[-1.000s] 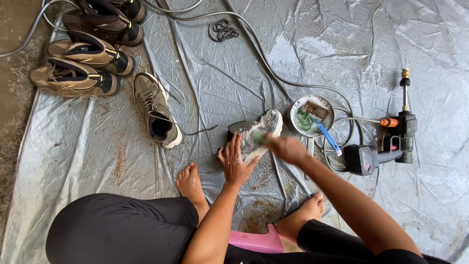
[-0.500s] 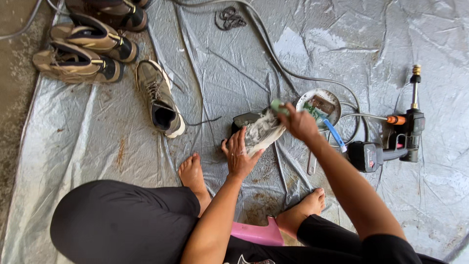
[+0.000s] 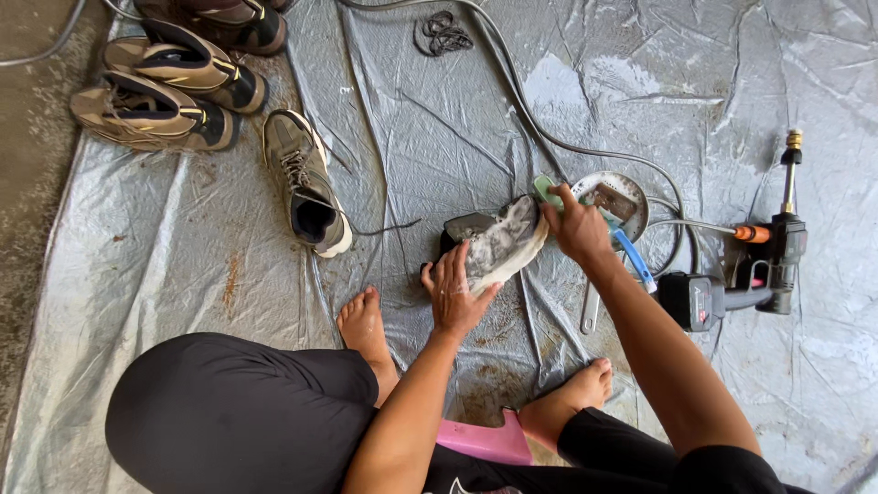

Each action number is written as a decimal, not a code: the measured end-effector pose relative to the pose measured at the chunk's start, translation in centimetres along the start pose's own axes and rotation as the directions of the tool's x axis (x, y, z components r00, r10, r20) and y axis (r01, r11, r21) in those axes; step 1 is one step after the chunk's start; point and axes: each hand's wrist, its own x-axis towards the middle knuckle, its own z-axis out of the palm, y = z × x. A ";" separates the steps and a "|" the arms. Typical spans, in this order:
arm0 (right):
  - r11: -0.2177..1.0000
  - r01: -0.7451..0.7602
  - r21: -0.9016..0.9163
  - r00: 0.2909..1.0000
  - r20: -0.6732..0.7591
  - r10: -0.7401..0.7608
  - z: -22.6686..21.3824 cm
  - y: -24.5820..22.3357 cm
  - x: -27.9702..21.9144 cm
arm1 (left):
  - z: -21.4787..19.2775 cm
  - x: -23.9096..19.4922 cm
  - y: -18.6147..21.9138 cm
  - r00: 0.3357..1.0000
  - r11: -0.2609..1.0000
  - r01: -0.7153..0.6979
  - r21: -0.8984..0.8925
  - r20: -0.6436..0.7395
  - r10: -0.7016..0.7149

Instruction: The person scrubs a gray sneaker with a green sponge, repeatedly dipping it into a metal pan containing soapy water. They clean the upper, sides, and sole of the shoe while sitting on a small stool on a plastic sheet.

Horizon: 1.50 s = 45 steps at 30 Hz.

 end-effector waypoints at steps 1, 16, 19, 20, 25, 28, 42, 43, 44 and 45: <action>1.000 -0.001 -0.002 1.000 0.000 0.001 -1.0 -2.6 -2.4 | -0.1 -0.2 -0.2 1.000 1.000 0.000 -0.002 0.001 0.000; 0.993 -0.040 0.107 0.973 -0.223 0.063 -6.9 0.7 -2.6 | 1.7 -2.5 3.2 0.999 0.973 -0.049 0.226 0.021 0.045; 0.943 -0.231 0.241 0.936 -0.209 0.283 -4.0 5.6 -4.1 | 1.3 -4.2 5.0 0.963 0.993 -0.072 0.095 0.266 0.044; 0.917 -0.311 0.251 0.937 -0.081 0.340 -2.3 7.5 -4.2 | 1.8 -4.6 5.5 0.954 0.998 -0.064 0.021 0.294 0.055; 0.903 -0.363 0.229 0.930 0.156 0.333 -1.3 7.7 -5.7 | 5.8 -4.9 3.6 0.979 0.980 0.154 -0.125 0.150 -0.134; 0.903 -0.396 0.167 0.918 0.081 0.388 0.7 7.9 -4.3 | 4.2 -2.6 4.4 0.933 0.911 0.353 -0.213 0.154 -0.326; 0.824 -0.290 0.486 0.950 0.045 0.308 -2.5 2.8 -9.4 | 1.9 2.5 5.4 0.717 0.643 0.695 -0.322 0.385 -0.582; 0.825 -0.294 0.482 0.949 0.047 0.311 -2.6 2.6 -9.8 | 2.6 2.2 4.9 0.713 0.640 0.698 -0.322 0.389 -0.583; 0.834 -0.286 0.473 0.951 0.037 0.306 -2.9 2.4 -9.7 | 3.3 2.4 4.4 0.707 0.558 0.706 -0.436 0.381 -0.595; 0.842 -0.278 0.463 0.953 0.026 0.301 -3.2 2.1 -9.6 | 3.9 2.7 4.0 0.699 0.467 0.698 -0.543 0.376 -0.608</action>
